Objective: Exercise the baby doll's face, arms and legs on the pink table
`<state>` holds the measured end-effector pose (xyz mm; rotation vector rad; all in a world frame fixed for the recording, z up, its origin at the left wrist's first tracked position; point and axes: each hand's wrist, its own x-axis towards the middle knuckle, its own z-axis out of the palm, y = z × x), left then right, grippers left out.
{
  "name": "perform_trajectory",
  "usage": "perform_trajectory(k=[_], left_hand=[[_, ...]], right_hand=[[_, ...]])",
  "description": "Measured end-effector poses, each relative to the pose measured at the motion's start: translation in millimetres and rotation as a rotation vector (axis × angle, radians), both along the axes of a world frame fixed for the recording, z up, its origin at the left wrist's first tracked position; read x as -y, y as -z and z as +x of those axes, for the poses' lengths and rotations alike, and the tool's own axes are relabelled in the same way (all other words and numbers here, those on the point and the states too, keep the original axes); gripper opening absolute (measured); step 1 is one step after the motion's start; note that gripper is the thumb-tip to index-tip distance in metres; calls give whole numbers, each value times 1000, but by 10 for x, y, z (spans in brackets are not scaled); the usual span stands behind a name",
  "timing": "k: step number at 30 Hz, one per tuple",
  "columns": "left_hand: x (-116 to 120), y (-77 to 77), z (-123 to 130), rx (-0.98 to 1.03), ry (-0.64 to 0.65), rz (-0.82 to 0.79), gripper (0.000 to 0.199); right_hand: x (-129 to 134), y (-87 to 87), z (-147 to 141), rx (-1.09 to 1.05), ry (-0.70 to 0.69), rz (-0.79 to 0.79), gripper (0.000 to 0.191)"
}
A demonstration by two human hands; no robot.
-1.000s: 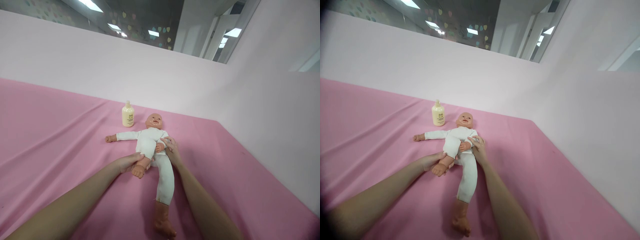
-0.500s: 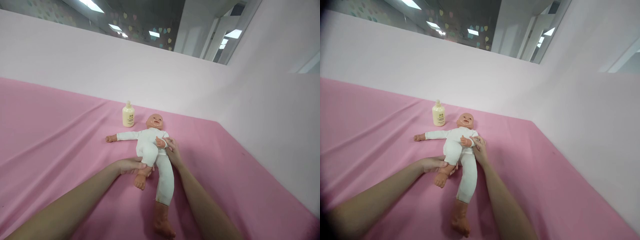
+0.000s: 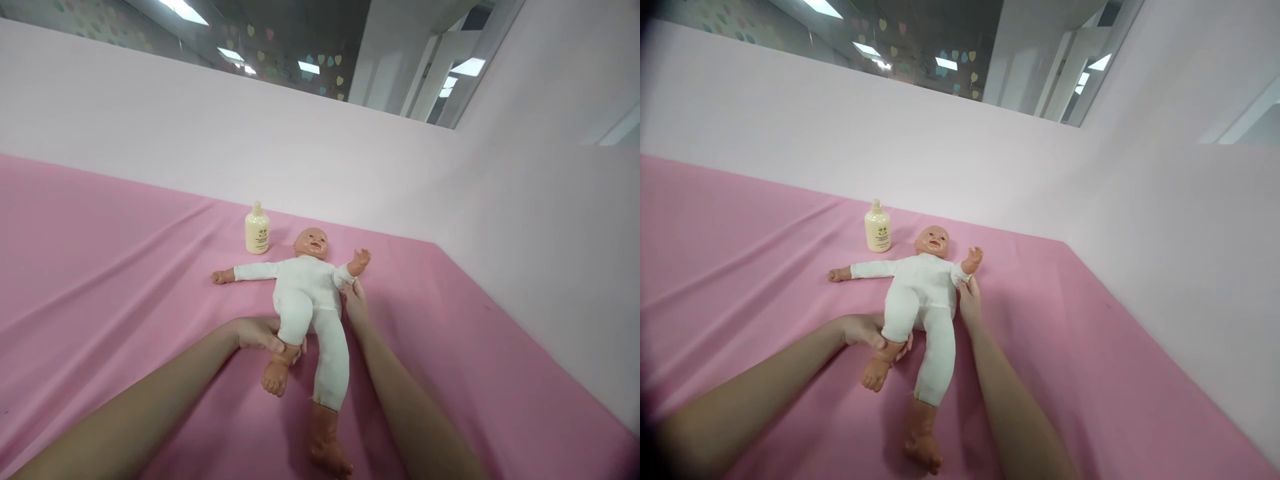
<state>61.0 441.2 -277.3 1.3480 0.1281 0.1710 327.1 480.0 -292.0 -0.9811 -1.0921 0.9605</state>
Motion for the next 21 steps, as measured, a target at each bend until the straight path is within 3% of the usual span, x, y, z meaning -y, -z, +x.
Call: perform_trajectory(k=[6, 14, 21], left_hand=[[-33, 24, -10, -52, 141, -48, 65], [-30, 29, -19, -82, 136, -61, 64], [-16, -5, -12, -63, 124, -58, 61]], right_hand=[[-31, -5, 25, -212, 35, -69, 45], [-107, -24, 82, -407, 91, -185, 42], [-135, 60, 131, -361, 99, -169, 46]])
